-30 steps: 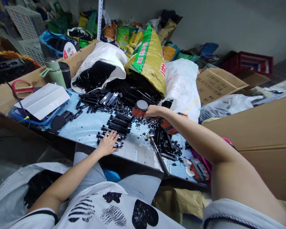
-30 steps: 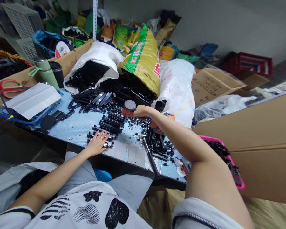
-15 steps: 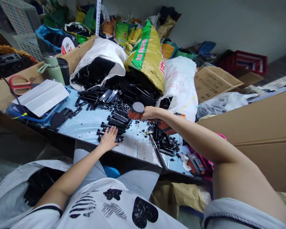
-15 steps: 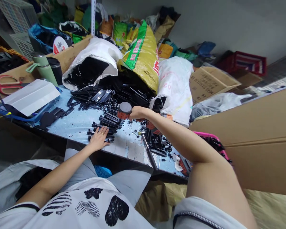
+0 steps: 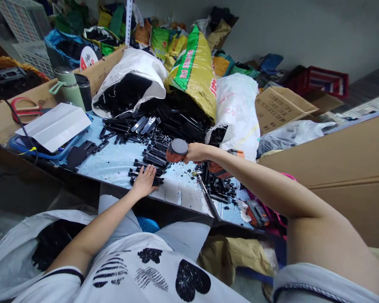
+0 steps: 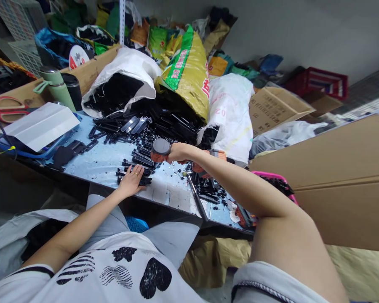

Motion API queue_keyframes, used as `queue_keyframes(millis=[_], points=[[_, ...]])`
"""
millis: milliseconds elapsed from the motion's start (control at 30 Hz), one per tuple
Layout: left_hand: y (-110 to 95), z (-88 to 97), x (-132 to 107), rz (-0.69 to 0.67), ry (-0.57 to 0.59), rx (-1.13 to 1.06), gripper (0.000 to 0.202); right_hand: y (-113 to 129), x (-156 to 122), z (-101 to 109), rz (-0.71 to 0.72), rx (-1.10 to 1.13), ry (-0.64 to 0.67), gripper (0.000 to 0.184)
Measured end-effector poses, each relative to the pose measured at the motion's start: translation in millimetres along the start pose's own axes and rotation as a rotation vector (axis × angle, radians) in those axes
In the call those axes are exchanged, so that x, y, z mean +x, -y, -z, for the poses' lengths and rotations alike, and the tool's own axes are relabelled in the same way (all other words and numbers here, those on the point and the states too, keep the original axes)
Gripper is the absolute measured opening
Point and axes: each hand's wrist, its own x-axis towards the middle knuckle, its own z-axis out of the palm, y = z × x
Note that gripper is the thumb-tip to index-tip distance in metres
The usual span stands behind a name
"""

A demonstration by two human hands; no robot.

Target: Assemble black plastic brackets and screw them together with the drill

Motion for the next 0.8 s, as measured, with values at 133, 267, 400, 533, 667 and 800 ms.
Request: queue_keyframes(millis=[133,267,400,533,667,800], points=[[-0.1,2.1,0.3,0.015,-0.005,-0.008,0.082,10.3,-11.4,-3.8,0.019,0.048,0.052,0.027],[-0.3,2.7,-0.1,0.002,-0.015,0.001,0.081,19.3,-7.1,-13.1,-0.009,0.074,0.112,0.028],[-1.3,3.4,-1.3,0.005,-0.021,0.002,0.081,22.0,-12.2,-18.5,0.010,-0.002,0.061,0.028],[-2.4,3.9,-3.5,0.001,-0.062,0.000,0.081,21.5,-28.5,-22.1,0.106,-0.100,0.015,0.026],[-2.4,2.4,-4.8,-0.004,-0.088,0.017,0.080,28.1,-31.5,-29.9,0.144,-0.034,0.089,0.028],[-1.2,-0.3,-4.6,-0.031,-0.090,0.062,0.081,33.1,-33.0,-42.6,0.088,0.016,0.131,0.025]])
